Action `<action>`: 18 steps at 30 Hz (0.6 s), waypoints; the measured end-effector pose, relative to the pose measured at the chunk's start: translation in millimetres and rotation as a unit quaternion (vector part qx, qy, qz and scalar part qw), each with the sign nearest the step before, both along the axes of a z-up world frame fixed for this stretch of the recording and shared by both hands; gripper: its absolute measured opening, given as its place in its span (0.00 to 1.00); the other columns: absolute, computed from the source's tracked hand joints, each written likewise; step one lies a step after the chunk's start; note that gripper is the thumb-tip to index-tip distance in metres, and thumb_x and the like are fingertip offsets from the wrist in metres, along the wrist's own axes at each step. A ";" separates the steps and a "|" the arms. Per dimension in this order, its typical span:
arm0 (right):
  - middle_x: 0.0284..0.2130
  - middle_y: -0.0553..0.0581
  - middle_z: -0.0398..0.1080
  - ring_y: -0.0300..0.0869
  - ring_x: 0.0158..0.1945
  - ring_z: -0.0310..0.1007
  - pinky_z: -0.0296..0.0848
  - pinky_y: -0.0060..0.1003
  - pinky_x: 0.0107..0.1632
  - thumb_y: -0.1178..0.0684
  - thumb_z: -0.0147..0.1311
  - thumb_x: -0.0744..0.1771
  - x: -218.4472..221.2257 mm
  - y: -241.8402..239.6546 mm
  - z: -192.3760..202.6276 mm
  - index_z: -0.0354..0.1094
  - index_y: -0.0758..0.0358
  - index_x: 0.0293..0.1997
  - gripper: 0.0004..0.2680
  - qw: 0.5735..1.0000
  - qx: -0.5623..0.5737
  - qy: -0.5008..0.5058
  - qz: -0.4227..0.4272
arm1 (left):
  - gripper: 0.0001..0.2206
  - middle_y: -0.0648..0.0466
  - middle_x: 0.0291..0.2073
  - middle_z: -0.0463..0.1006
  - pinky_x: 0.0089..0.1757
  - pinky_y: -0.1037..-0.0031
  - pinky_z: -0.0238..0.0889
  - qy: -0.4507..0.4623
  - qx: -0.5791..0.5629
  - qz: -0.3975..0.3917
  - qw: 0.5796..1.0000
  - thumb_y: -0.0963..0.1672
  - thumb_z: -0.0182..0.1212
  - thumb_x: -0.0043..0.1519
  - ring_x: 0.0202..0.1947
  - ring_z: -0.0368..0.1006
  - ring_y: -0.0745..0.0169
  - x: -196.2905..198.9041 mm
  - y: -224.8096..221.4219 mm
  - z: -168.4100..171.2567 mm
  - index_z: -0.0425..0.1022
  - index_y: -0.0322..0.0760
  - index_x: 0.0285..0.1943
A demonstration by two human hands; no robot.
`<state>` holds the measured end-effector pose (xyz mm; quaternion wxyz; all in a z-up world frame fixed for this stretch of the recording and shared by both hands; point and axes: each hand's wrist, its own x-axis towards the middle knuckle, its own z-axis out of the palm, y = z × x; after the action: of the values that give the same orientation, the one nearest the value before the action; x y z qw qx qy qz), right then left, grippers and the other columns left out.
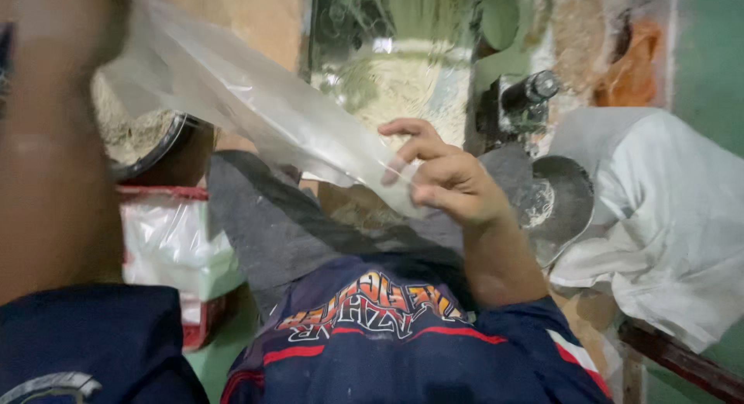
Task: The person feeds dough into a machine to cut it into noodles, gathers the noodles as they emerge, and places them into plastic bags by hand.
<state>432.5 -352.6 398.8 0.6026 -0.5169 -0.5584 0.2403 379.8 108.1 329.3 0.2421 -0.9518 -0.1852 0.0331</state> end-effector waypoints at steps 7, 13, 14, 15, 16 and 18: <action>0.05 0.51 0.55 0.35 0.11 0.54 0.56 0.26 0.19 0.55 0.48 0.63 -14.0 41.1 -20.0 0.67 0.65 0.26 0.06 0.926 -0.019 0.157 -0.344 | 0.18 0.46 0.41 0.65 0.34 0.61 0.60 -0.248 -0.337 -0.192 0.888 0.37 0.57 0.46 0.37 0.65 0.49 1.3 -193.7 54.3 0.70 0.41 0.47; 0.12 0.58 0.63 0.37 0.16 0.60 0.62 0.32 0.20 0.54 0.45 0.64 -4.5 57.2 -16.2 0.67 0.66 0.41 0.08 0.955 -0.119 0.042 -0.269 | 0.19 0.50 0.27 0.70 0.35 0.65 0.59 -0.284 -0.486 -0.221 0.797 0.43 0.60 0.44 0.30 0.69 0.51 -29.9 -257.3 39.0 0.68 0.33 0.44; 0.12 0.55 0.61 0.35 0.16 0.57 0.60 0.30 0.20 0.57 0.45 0.64 -5.1 57.1 -14.5 0.67 0.67 0.37 0.06 0.951 -0.106 0.064 -0.283 | 0.12 0.52 0.26 0.72 0.33 0.70 0.61 -0.280 -0.504 -0.195 0.794 0.42 0.57 0.48 0.28 0.70 0.54 -28.8 -254.4 39.2 0.70 0.35 0.40; 0.11 0.51 0.59 0.34 0.16 0.54 0.58 0.27 0.20 0.59 0.45 0.63 -5.0 56.7 -13.1 0.68 0.67 0.33 0.05 0.946 -0.094 0.086 -0.297 | 0.06 0.54 0.24 0.73 0.31 0.76 0.63 -0.277 -0.521 -0.168 0.790 0.40 0.55 0.52 0.27 0.71 0.58 -27.0 -251.7 39.0 0.73 0.37 0.36; 0.11 0.51 0.59 0.34 0.16 0.54 0.58 0.27 0.20 0.59 0.45 0.63 -7.2 56.3 -11.2 0.68 0.67 0.33 0.05 0.945 -0.105 0.097 -0.294 | 0.06 0.54 0.24 0.73 0.31 0.76 0.63 -0.269 -0.528 -0.157 0.791 0.40 0.55 0.52 0.27 0.71 0.58 -31.9 -253.9 45.7 0.73 0.37 0.36; 0.08 0.46 0.49 0.29 0.14 0.47 0.49 0.19 0.20 0.60 0.41 0.65 -4.8 54.6 -4.6 0.63 0.67 0.32 0.04 0.948 -0.055 0.111 -0.293 | 0.09 0.56 0.27 0.72 0.32 0.77 0.64 -0.332 -0.605 -0.216 0.691 0.42 0.60 0.49 0.28 0.72 0.59 -32.0 -257.7 61.2 0.71 0.38 0.37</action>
<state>427.7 -297.9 394.2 0.6752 -0.6604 -0.2974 0.1396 347.8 -149.6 390.4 -0.4624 -0.8553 0.0170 -0.2331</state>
